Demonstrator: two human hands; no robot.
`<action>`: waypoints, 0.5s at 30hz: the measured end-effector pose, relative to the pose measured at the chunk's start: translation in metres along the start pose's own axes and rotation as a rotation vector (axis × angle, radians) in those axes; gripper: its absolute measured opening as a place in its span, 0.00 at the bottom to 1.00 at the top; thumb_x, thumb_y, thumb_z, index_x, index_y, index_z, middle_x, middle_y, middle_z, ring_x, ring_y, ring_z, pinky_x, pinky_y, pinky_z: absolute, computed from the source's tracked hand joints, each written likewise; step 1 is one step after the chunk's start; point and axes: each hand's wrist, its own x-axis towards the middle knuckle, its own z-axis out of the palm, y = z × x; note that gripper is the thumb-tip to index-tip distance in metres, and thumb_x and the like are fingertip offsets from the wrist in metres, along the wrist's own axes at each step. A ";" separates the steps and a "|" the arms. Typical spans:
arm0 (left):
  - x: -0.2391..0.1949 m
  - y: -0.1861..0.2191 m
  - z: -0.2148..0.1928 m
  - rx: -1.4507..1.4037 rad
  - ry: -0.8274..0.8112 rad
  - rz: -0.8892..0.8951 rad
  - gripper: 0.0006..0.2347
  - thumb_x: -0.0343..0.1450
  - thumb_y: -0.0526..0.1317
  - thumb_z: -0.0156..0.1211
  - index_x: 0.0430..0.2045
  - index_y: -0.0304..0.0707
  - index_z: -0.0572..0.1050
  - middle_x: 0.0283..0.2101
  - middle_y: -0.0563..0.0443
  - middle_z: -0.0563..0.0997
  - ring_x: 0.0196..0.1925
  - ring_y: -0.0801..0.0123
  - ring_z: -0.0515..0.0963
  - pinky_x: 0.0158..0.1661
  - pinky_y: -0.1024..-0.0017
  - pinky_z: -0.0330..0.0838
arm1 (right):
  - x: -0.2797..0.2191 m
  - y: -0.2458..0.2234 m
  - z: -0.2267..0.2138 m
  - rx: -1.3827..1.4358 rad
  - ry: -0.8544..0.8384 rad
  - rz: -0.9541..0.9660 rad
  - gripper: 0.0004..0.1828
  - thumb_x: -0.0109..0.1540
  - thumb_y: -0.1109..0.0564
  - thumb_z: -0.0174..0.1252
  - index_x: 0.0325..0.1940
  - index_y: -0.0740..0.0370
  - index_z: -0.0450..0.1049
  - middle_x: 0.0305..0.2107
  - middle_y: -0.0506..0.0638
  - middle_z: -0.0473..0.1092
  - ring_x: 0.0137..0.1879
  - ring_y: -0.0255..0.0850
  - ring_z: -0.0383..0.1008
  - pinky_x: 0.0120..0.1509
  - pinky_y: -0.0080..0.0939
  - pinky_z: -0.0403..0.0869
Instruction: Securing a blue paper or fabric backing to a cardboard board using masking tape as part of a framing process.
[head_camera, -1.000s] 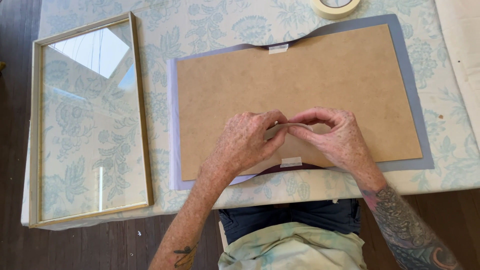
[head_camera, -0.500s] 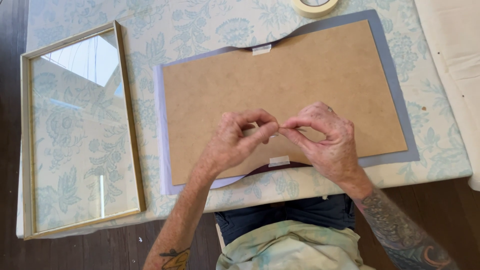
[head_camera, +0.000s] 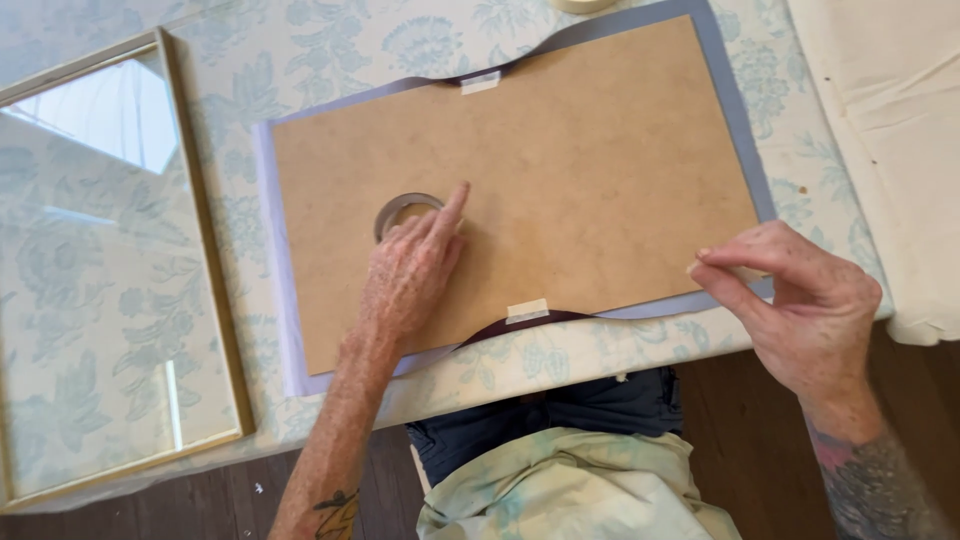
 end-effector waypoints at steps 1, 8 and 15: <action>0.000 -0.001 0.001 0.017 -0.026 -0.026 0.23 0.77 0.40 0.58 0.70 0.43 0.64 0.38 0.52 0.76 0.38 0.58 0.76 0.39 0.60 0.72 | -0.005 0.000 -0.005 -0.034 -0.006 -0.003 0.10 0.61 0.75 0.67 0.45 0.73 0.77 0.35 0.58 0.75 0.41 0.43 0.74 0.51 0.38 0.74; 0.003 0.013 -0.028 -0.127 0.008 -0.008 0.20 0.77 0.39 0.58 0.64 0.32 0.67 0.47 0.42 0.74 0.46 0.50 0.76 0.47 0.53 0.71 | -0.032 -0.015 0.004 -0.157 -0.129 0.130 0.07 0.55 0.65 0.69 0.36 0.61 0.80 0.34 0.49 0.80 0.58 0.43 0.79 0.74 0.41 0.71; -0.019 0.083 -0.072 -0.583 -0.039 0.066 0.15 0.69 0.44 0.71 0.47 0.41 0.79 0.46 0.47 0.80 0.47 0.58 0.79 0.51 0.61 0.70 | -0.051 -0.023 0.038 -0.007 -0.287 0.103 0.03 0.59 0.60 0.67 0.36 0.54 0.82 0.46 0.48 0.75 0.50 0.38 0.75 0.58 0.36 0.73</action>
